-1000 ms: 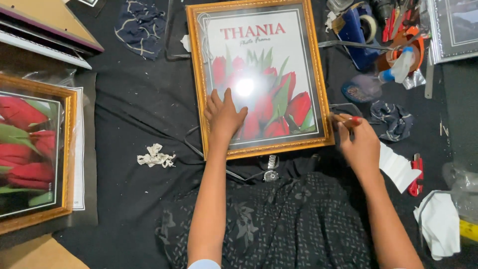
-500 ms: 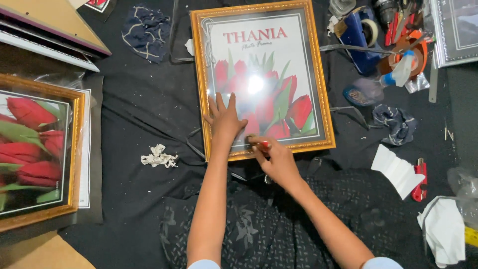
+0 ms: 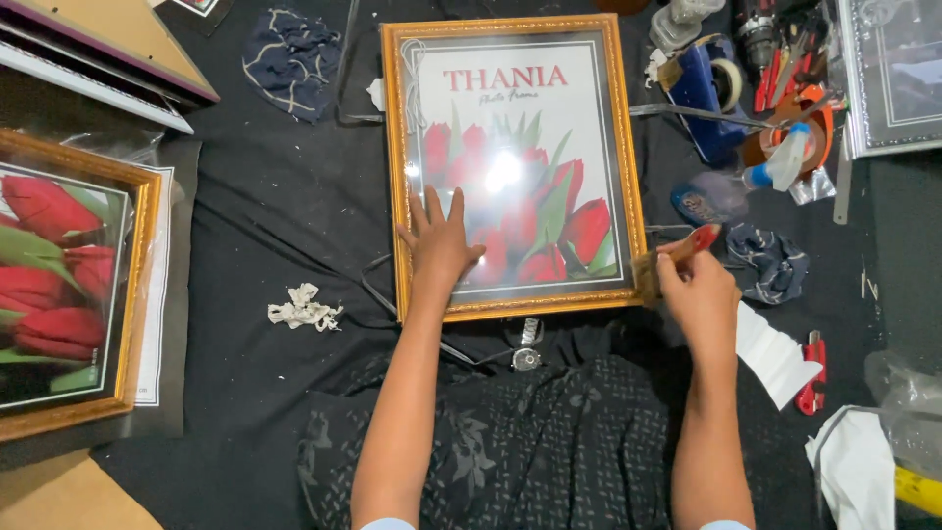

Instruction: The person wipes the glass surface of a gold picture frame with a red-handled brush. The frame contains a printed image of red tulips. The person repeatedly brushes the surface in circular and sweeping motions across the entire glass area.

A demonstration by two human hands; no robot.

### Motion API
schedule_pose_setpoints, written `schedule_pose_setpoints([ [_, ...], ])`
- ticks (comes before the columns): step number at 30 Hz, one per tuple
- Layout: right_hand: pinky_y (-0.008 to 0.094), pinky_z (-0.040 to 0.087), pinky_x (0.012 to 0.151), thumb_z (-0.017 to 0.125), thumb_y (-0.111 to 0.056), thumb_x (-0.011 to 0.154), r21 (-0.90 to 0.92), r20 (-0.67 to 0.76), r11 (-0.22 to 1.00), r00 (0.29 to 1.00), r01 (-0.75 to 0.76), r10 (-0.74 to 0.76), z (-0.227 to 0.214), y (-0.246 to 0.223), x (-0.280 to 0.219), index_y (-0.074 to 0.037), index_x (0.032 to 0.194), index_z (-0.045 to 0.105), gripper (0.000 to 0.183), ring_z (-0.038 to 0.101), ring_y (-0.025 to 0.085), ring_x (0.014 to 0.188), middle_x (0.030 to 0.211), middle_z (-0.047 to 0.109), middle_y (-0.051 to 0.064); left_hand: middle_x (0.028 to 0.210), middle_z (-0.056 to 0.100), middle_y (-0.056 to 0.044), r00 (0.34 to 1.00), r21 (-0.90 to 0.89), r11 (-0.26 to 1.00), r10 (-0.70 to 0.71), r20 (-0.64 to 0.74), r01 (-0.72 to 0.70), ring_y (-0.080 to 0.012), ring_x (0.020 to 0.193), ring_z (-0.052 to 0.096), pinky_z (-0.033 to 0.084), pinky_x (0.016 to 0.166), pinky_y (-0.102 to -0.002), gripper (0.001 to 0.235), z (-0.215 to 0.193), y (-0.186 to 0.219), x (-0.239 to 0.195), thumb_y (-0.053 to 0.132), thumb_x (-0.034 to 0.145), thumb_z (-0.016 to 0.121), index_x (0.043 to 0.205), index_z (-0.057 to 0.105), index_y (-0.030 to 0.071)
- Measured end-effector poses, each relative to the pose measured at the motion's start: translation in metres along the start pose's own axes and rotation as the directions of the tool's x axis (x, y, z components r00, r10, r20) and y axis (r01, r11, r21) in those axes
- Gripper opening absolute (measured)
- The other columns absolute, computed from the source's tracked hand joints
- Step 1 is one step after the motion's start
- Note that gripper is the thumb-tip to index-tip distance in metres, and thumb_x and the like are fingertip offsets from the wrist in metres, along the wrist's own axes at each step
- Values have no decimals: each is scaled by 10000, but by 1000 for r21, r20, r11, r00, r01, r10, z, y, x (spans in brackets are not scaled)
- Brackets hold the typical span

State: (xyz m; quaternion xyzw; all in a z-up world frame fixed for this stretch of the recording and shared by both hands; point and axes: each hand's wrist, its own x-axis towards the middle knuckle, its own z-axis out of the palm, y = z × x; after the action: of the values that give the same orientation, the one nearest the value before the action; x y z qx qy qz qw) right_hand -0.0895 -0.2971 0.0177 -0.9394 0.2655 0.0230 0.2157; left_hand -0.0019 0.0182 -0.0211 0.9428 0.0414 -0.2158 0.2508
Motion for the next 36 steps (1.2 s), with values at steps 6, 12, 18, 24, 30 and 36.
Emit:
schedule_pose_setpoints([
  [6, 560, 568, 816, 657, -388, 903, 16, 277, 967, 929, 253, -247, 49, -64, -56, -63, 934, 765, 344, 731, 454, 898, 853, 755, 227, 1668, 128, -300, 1000, 34, 999, 9, 0, -9, -497, 1543, 6, 23, 1124, -802, 969, -1, 4, -5, 318, 835, 824, 1626, 293, 140],
  [12, 521, 560, 935, 668, -202, 929, 584, 443, 767, 687, 266, -576, 55, -113, -90, -144, 1091, 755, 193, 706, 429, 1081, 1054, 781, 183, 1666, 117, -309, 1000, 78, 996, 31, -1, -31, -517, 1535, 6, 59, 1115, -808, 970, 0, 4, -9, 373, 868, 784, 1640, 249, 130],
  [18, 530, 513, 985, 671, -251, 936, 456, 511, 876, 759, 159, -404, 15, -79, -29, -51, 1191, 735, 331, 716, 410, 1052, 1096, 754, 257, 1672, 97, -298, 999, 85, 996, 34, 3, -34, -502, 1539, -19, 42, 1124, -803, 969, 4, 0, -3, 387, 882, 768, 1646, 225, 144],
  [24, 519, 522, 943, 702, -391, 898, 104, 456, 995, 889, 6, -53, -14, 4, 30, -188, 1169, 775, 346, 718, 382, 1033, 998, 773, 185, 1672, 91, -286, 1000, 127, 992, 23, 3, -23, -494, 1538, -19, 74, 1115, -808, 942, 3, 4, -5, 388, 909, 737, 1650, 204, 154],
  [30, 540, 505, 947, 655, -540, 869, -151, 214, 984, 969, -91, 122, -29, 37, 35, -155, 1094, 780, 462, 709, 425, 1051, 993, 785, 153, 1677, 86, -278, 1000, 132, 991, 2, 15, -4, -485, 1540, -17, 68, 1115, -808, 925, 0, 8, -7, 376, 915, 732, 1648, 212, 159],
  [36, 547, 509, 926, 688, -435, 864, 19, 195, 998, 980, -54, 49, -16, -4, 24, -90, 1063, 779, 408, 696, 461, 1037, 984, 763, 211, 1676, 97, -287, 1000, 113, 994, 8, -14, -7, -497, 1537, -12, 64, 1097, -822, 916, 4, 6, -5, 338, 904, 750, 1642, 240, 154],
])
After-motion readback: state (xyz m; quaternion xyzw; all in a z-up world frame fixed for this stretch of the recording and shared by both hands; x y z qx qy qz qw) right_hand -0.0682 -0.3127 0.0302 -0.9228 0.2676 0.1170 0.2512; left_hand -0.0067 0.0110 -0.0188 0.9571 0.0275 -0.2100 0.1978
